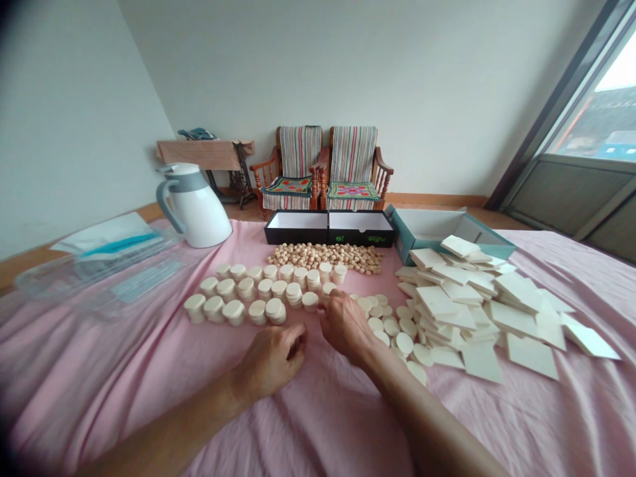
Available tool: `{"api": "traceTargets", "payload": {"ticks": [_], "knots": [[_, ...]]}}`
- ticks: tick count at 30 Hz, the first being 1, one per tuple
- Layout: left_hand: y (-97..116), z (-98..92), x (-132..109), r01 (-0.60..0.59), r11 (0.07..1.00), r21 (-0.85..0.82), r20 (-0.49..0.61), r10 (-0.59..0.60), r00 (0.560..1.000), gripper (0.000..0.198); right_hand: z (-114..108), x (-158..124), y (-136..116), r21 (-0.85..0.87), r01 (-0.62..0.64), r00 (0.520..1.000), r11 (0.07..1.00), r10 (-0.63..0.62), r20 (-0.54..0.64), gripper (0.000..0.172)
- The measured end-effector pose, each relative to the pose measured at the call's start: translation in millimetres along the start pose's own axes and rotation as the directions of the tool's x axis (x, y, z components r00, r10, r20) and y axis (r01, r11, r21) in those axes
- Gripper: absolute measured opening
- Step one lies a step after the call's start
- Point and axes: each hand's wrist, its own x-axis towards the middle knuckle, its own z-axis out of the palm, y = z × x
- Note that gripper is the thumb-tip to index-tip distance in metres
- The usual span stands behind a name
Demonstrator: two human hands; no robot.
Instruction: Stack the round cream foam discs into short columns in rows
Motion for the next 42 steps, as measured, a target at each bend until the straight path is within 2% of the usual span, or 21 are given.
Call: {"api": "traceTargets", "payload": {"ticks": [5,7,9,14,18,22,24,27,31,35,38,40,42], "knots": [[-0.8,0.2,-0.2,-0.013,1.000,0.001,0.004,0.013,1.000,0.009,-23.4,3.1,35.9,-0.027,-0.099,0.982,0.995,0.094,-0.163,0.027],[-1.1,0.2,-0.4,-0.017,1.000,0.003,-0.003,0.017,1.000,0.009,-29.3,2.8,50.0,-0.058,-0.104,0.983,0.993,0.094,-0.155,0.025],[-1.4,0.3,-0.5,-0.015,1.000,0.009,-0.012,0.015,1.000,0.010,-30.5,1.0,56.2,-0.103,-0.093,0.992,0.990,0.082,-0.100,0.025],[-1.9,1.0,-0.3,-0.019,1.000,0.005,-0.013,0.019,1.000,0.010,-27.2,-3.1,41.6,-0.270,-0.118,0.990,0.956,0.135,0.048,0.026],[-1.8,0.8,-0.2,-0.014,1.000,0.005,-0.008,0.014,1.000,0.010,-27.4,-0.1,32.2,-0.373,-0.166,0.976,0.913,0.206,0.069,0.025],[-1.5,-0.3,-0.4,-0.016,1.000,0.005,-0.009,0.016,1.000,0.009,-24.3,3.5,35.6,-0.388,-0.153,0.978,0.909,0.196,0.072,0.020],[-1.7,-0.4,-0.3,-0.018,1.000,0.008,-0.009,0.018,1.000,0.009,-22.1,4.2,38.5,-0.374,-0.149,0.984,0.916,0.176,0.039,0.018],[-2.3,0.4,0.3,-0.020,1.000,0.009,-0.010,0.020,1.000,0.009,-19.2,6.3,41.0,-0.283,-0.140,0.990,0.949,0.126,-0.069,0.014],[-2.3,1.8,1.1,-0.014,1.000,0.016,-0.008,0.014,1.000,0.009,-11.9,14.4,37.4,-0.052,0.033,0.970,0.998,-0.044,-0.239,0.022],[-1.6,1.4,0.6,-0.013,1.000,0.028,-0.009,0.013,1.000,0.009,-1.8,22.6,29.7,0.035,0.148,0.946,0.988,-0.131,-0.295,0.027],[-1.8,0.7,0.0,-0.016,1.000,0.022,-0.008,0.016,1.000,0.009,-2.9,22.6,26.2,0.045,0.159,0.942,0.986,-0.138,-0.305,0.030],[-1.9,0.2,-0.2,-0.013,1.000,0.011,-0.002,0.013,1.000,0.008,-9.0,19.1,25.6,0.047,0.095,0.947,0.994,-0.076,-0.311,0.027],[-1.6,-0.4,-0.3,-0.010,1.000,0.005,0.002,0.010,1.000,0.008,-16.3,13.9,25.8,0.035,0.003,0.965,0.999,0.007,-0.261,0.025]]}}
